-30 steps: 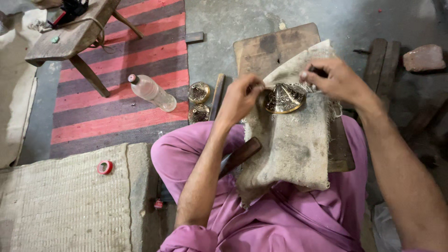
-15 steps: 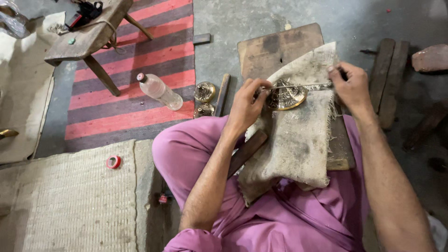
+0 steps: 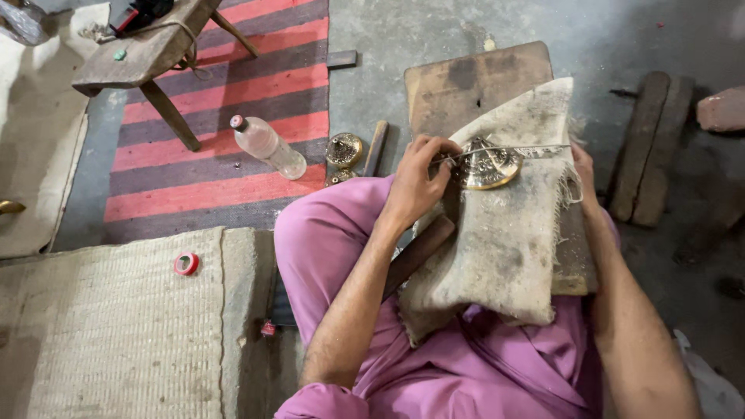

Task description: The person sits on the floor and uses a wooden mallet to hammer a small metal object held in the left hand. The object is placed on a cloth pad on a wooden board. The person repeatedly strikes the object with the mallet.

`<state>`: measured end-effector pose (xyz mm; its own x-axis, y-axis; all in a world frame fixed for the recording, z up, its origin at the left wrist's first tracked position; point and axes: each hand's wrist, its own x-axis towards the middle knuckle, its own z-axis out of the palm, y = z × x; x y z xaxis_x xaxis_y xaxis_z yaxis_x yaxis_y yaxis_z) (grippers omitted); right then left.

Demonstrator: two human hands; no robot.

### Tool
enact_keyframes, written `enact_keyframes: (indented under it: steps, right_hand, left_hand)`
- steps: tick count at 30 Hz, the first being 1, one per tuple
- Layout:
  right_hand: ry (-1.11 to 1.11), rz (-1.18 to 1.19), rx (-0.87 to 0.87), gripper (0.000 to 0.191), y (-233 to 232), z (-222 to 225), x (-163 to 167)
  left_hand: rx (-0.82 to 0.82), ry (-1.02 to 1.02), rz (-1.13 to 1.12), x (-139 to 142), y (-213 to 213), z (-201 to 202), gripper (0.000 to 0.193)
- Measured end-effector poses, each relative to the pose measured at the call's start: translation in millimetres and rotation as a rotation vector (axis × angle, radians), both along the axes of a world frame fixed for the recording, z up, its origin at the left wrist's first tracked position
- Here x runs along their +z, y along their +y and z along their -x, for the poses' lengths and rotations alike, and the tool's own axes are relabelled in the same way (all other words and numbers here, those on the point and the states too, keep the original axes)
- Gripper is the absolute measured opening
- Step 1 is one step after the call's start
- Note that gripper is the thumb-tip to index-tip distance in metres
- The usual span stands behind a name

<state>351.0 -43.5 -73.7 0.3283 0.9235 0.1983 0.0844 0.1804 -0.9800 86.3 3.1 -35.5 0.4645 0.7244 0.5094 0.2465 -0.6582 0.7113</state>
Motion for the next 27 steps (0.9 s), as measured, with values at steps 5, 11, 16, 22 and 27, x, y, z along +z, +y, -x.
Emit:
enact_keyframes:
  steps: [5,11,16,22,27]
  right_hand:
    - [0.185,0.094,0.057,0.036,3,5,-8]
    - [0.218,0.156,0.055,0.035,-10,10,-31]
    - [0.228,0.19,0.04,0.034,-15,-3,-66]
    - [0.222,0.246,0.025,0.033,-36,-26,-113]
    - [0.231,0.281,0.002,0.033,-57,-39,-142]
  left_hand:
    - [0.114,-0.121,-0.006,-12,12,42,0.027]
    - [0.346,0.105,0.499,-35,80,129,0.03]
    - [0.519,0.445,0.592,-58,138,136,0.054]
    - [0.708,0.459,0.54,-68,169,117,0.072]
    - [0.702,0.378,0.584,-59,164,106,0.055]
